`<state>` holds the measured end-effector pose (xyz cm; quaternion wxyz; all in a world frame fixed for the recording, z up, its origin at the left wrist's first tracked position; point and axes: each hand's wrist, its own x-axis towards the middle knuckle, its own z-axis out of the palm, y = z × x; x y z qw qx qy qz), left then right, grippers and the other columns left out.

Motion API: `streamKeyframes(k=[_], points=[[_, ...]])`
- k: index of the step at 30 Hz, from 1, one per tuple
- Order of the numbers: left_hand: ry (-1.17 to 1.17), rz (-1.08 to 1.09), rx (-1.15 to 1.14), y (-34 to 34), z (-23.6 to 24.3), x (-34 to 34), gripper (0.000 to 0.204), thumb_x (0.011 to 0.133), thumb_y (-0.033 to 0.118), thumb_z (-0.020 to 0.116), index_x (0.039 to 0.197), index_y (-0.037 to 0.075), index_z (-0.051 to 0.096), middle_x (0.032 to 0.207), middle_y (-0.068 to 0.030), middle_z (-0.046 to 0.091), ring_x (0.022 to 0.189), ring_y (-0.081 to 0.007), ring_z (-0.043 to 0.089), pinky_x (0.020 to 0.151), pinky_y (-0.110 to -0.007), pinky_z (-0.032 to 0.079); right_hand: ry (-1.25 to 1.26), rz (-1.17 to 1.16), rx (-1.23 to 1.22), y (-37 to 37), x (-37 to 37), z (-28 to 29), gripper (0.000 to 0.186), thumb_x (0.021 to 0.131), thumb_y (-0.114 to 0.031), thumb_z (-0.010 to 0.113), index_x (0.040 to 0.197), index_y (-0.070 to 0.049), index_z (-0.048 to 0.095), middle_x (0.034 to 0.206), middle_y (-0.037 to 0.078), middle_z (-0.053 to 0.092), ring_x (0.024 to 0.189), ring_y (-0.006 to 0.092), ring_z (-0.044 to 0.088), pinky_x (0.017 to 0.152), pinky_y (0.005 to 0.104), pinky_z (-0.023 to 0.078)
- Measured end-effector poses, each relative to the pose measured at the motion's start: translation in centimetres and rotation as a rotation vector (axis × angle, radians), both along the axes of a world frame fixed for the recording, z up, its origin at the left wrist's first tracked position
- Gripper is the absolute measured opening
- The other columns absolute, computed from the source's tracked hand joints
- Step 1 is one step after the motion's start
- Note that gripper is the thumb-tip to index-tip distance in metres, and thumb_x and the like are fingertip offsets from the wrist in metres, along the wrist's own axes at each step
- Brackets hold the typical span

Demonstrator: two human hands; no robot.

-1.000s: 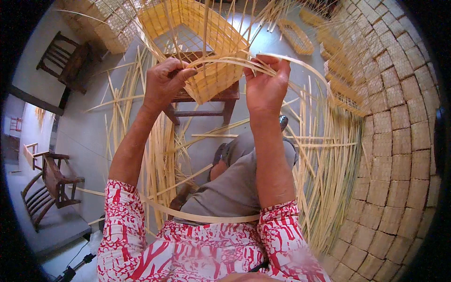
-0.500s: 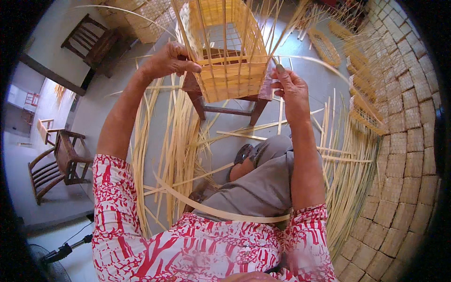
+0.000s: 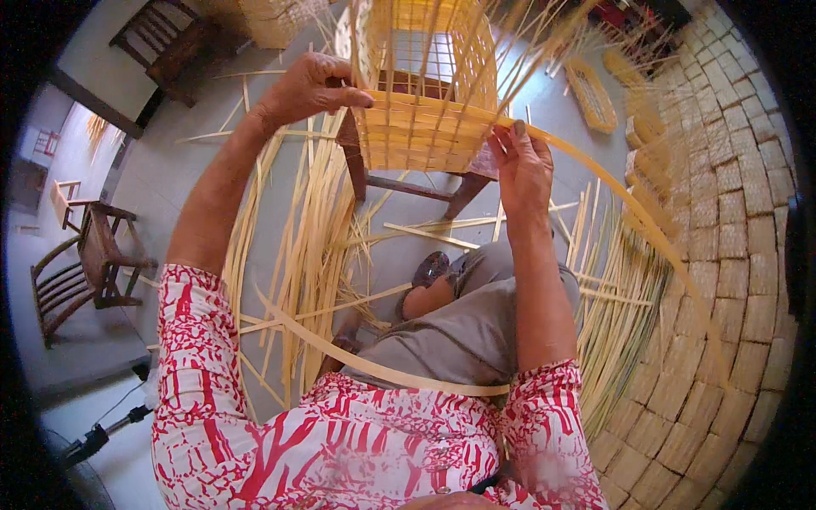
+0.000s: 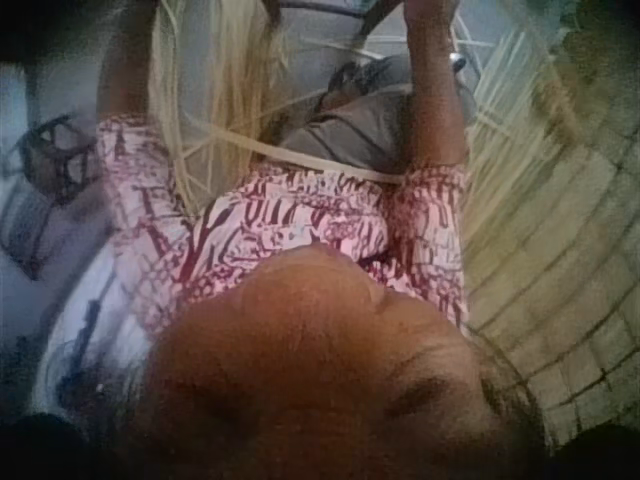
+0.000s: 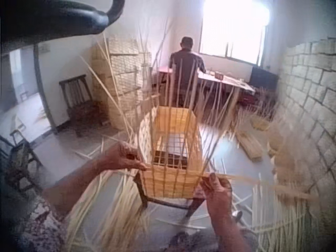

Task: The person weaves a basket by hand, interlacing thin bamboo strips through a pre-formed frame. They repeatedly pull and tighten the strips to build up the basket walls.

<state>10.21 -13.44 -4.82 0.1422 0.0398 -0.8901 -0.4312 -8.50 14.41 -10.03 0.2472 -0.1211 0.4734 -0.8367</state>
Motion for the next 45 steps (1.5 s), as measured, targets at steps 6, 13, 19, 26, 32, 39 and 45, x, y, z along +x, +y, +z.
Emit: streamKeyframes(k=[6,13,19,26,32,39,45], points=[[0.54,0.543,-0.008,4.6,-3.9,1.2,0.063,0.079,0.015,0.083,0.134,0.008,0.052,0.122,-0.0078,0.061,0.105,-0.0158,0.06,0.087,-0.032,0.054,0.037,0.0,-0.04,-0.1,0.0,0.1,0.013,0.098,-0.015,0.061,0.106,-0.005,0.063,0.101,0.008,0.069,0.099,0.0212,0.067,0.087,0.0363,0.056],[0.748,0.67,0.577,9.5,-7.4,-3.2,0.068,0.09,0.028,0.074,0.141,0.002,0.037,0.138,-0.016,0.045,0.126,-0.0232,0.047,0.104,-0.035,0.042,0.066,0.082,-0.039,0.8,1.5,-0.2,0.01,0.097,-0.015,0.061,0.104,-0.008,0.065,0.101,0.008,0.07,0.099,0.02,0.067,0.088,0.0371,0.057],[0.797,0.645,0.689,7.9,-6.4,-6.3,0.034,0.101,0.03,0.055,0.121,0.002,0.051,0.101,-0.0022,0.058,0.09,-0.0079,0.05,0.078,-0.026,0.043,0.107,-0.023,0.021,-0.1,4.2,2.3,0.012,0.096,-0.018,0.065,0.101,-0.007,0.066,0.097,0.007,0.071,0.095,0.018,0.068,0.087,0.0359,0.056],[0.706,0.883,0.32,6.6,-9.8,-8.9,0.049,0.1,0.029,0.056,0.136,-0.003,0.048,0.127,-0.016,0.059,0.118,-0.0218,0.058,0.101,-0.037,0.045,0.077,-0.121,0.046,0.1,4.6,2.8,0.015,0.093,-0.017,0.069,0.097,-0.004,0.065,0.093,0.009,0.071,0.084,0.0147,0.069,0.075,0.0291,0.059],[0.768,0.848,0.221,7.7,-7.5,-6.7,0.052,0.095,0.026,0.061,0.139,0.003,0.045,0.121,-0.0118,0.057,0.114,-0.0167,0.05,0.098,-0.034,0.039,0.076,-0.145,0.016,0.6,4.4,2.6,0.015,0.094,-0.018,0.068,0.096,-0.004,0.065,0.092,0.008,0.07,0.086,0.0158,0.069,0.075,0.0301,0.058],[0.49,0.514,-0.29,11.7,-2.9,-3.7,0.031,0.091,0.021,0.067,0.12,0.012,0.062,0.076,-0.0061,0.066,0.064,-0.0187,0.062,0.063,-0.031,0.05,0.046,-0.128,-0.06,-0.1,4.8,2.6,0.012,0.094,-0.015,0.067,0.098,-0.004,0.065,0.098,0.008,0.07,0.091,0.0154,0.066,0.079,0.0281,0.056],[0.368,0.389,-0.371,10.5,-1.9,-5.5,0.019,0.088,0.023,0.073,0.101,0.01,0.067,0.064,-0.0122,0.061,0.052,-0.0234,0.058,0.051,-0.034,0.045,0.073,-0.117,-0.136,-0.1,4.4,2.2,0.011,0.093,-0.012,0.068,0.101,-0.005,0.066,0.096,0.005,0.068,0.089,0.0142,0.065,0.079,0.0275,0.055]])
